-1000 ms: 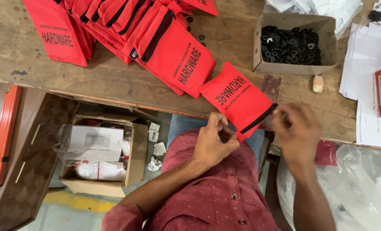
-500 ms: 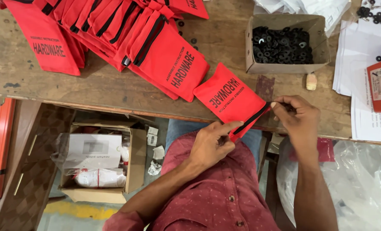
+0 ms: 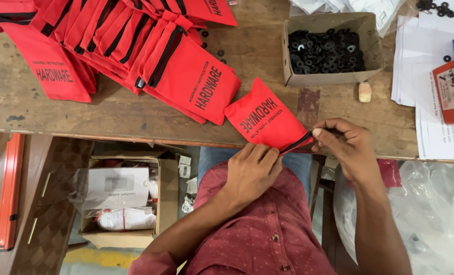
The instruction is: The person is seen putting black rubber/plastic washers and instruction sheets into red hardware pouches at a workbench.
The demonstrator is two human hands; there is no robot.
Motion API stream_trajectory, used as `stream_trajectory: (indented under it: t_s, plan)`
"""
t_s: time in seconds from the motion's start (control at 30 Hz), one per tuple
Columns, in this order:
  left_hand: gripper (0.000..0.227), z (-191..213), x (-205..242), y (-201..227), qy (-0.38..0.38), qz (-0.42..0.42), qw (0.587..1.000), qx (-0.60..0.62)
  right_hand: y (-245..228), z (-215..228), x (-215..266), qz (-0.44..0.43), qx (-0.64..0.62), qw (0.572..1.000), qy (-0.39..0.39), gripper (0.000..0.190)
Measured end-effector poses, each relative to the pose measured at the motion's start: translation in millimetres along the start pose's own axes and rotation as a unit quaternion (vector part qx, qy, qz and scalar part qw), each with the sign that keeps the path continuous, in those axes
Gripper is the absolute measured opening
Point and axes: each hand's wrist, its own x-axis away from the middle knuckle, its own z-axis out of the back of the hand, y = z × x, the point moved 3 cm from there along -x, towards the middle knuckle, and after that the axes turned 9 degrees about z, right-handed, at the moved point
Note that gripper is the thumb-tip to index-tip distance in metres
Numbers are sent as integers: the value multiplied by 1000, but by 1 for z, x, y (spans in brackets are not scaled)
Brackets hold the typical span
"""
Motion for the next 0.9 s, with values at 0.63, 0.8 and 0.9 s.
stream_trajectory:
  t_s: [0.63,0.8,0.9]
  plan:
    - [17,77,-33,39,17,-27,979,202,-103,-45,18,342,529,767,-123,65]
    - [25,94,-32,17,84,45,969,229,-162,-55,-16,380,512,769,45,38]
    - [27,79,-27,2,51,57,968,238,-164,-86,-73,510,537,671,23,42]
